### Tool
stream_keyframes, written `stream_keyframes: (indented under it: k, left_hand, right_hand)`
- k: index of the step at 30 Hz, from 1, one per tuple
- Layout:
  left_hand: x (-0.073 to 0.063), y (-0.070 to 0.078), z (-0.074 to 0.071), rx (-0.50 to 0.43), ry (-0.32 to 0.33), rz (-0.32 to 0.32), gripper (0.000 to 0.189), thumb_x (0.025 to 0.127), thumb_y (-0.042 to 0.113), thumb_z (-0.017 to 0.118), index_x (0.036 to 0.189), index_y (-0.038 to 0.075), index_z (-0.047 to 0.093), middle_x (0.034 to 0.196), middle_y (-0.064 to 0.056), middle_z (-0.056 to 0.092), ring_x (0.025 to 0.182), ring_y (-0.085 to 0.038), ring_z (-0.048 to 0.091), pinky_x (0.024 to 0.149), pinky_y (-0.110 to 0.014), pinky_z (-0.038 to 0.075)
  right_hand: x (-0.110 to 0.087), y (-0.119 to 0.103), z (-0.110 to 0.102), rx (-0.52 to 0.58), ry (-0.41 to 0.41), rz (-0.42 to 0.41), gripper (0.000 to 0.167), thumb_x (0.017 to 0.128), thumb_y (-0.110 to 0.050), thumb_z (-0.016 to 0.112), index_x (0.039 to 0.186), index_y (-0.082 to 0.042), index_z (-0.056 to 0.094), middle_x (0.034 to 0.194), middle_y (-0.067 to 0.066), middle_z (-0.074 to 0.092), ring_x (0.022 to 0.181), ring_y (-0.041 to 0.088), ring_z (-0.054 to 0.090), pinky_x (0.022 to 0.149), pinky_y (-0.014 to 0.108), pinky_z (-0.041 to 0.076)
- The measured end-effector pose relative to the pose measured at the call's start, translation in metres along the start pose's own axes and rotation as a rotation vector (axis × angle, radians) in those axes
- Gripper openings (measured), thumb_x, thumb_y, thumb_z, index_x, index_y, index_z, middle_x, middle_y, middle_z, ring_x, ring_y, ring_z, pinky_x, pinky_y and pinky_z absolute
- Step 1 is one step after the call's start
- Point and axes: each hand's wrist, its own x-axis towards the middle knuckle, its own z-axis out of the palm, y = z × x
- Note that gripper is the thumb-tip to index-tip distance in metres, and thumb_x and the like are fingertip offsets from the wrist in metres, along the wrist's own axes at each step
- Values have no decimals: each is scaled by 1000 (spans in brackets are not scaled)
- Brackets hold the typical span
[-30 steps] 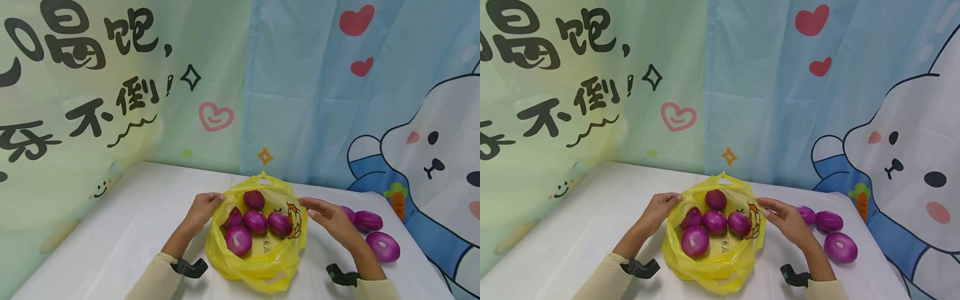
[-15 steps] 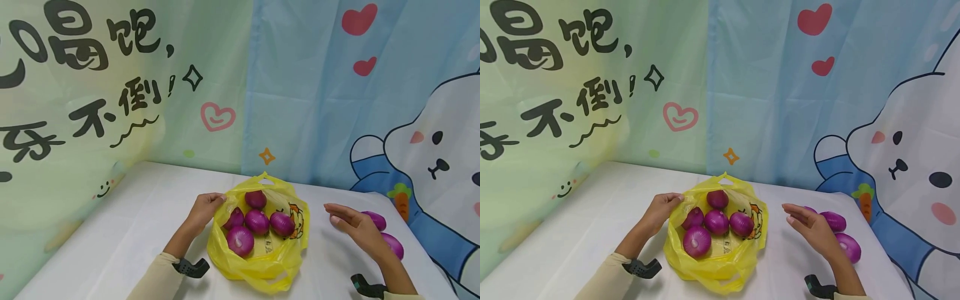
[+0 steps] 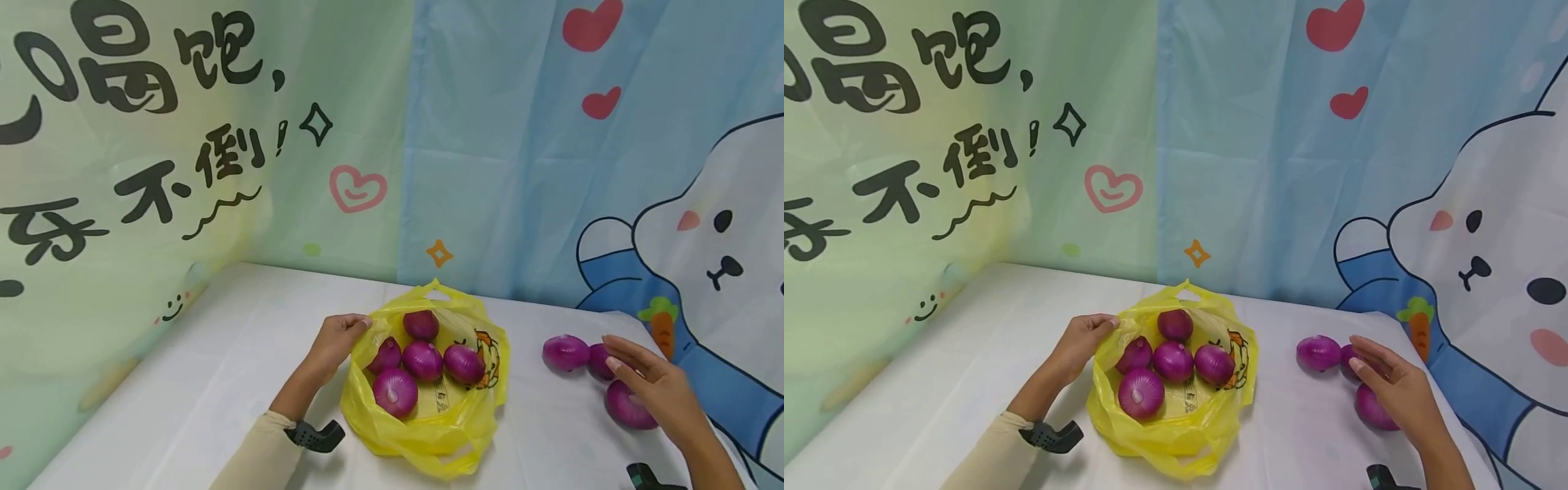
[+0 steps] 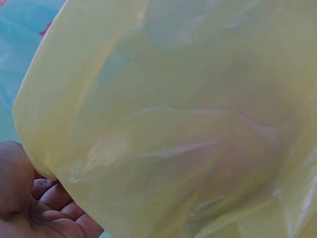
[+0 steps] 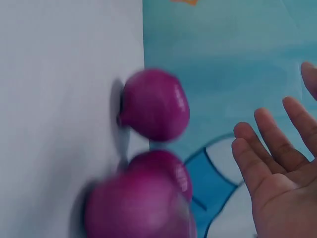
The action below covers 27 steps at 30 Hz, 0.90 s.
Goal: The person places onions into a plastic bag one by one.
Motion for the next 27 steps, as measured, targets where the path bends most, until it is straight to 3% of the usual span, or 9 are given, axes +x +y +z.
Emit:
stream_keyframes:
  k: [4, 8, 12, 16, 22, 27]
  left_hand:
    - [1, 1, 2, -4, -10, -3, 31, 99, 26, 56, 114, 2, 69, 103, -6, 69, 92, -18, 63, 86, -34, 53]
    - [2, 1, 2, 1, -5, -6, 32, 99, 27, 57, 114, 2, 69, 103, -6, 69, 92, -18, 63, 86, -34, 53]
    - [1, 1, 0, 13, 7, -7, 31, 99, 27, 57, 113, 2, 69, 103, -6, 68, 92, -18, 63, 87, -35, 52]
    - [0, 1, -2, 11, 14, -4, 31, 99, 26, 57, 114, 2, 69, 105, -6, 68, 94, -19, 63, 88, -36, 52]
    - [-1, 1, -3, 6, 13, -14, 33, 99, 27, 57, 116, 2, 68, 106, -6, 68, 95, -18, 63, 89, -36, 52]
    - [-1, 1, -3, 6, 13, -4, 32, 99, 26, 56, 114, 1, 68, 104, -6, 68, 94, -19, 63, 89, -36, 52]
  right_hand:
    - [-3, 16, -16, -42, 19, 153, 71, 95, -52, 53, 153, -15, 32, 152, 10, 38, 138, 43, 27, 87, 43, 49]
    - [-3, 34, -23, -44, 78, 257, 79, 95, -56, 51, 153, -7, 28, 154, 20, 29, 137, 48, 24, 91, 61, 38]
    - [-3, 42, -22, -95, 30, 281, 88, 94, -56, 53, 151, 2, 22, 148, 36, 24, 133, 55, 22, 94, 65, 34]
    - [-2, 45, -21, -115, -42, 267, 91, 94, -56, 53, 153, 1, 14, 146, 40, 20, 132, 58, 20, 96, 64, 32]
    - [-2, 56, -19, -79, -101, 336, 88, 95, -51, 54, 152, 3, 14, 147, 41, 17, 131, 60, 17, 91, 64, 39]
    - [-3, 68, -17, -132, -206, 396, 98, 91, -60, 55, 151, 4, 10, 140, 45, 16, 122, 63, 23, 83, 59, 49]
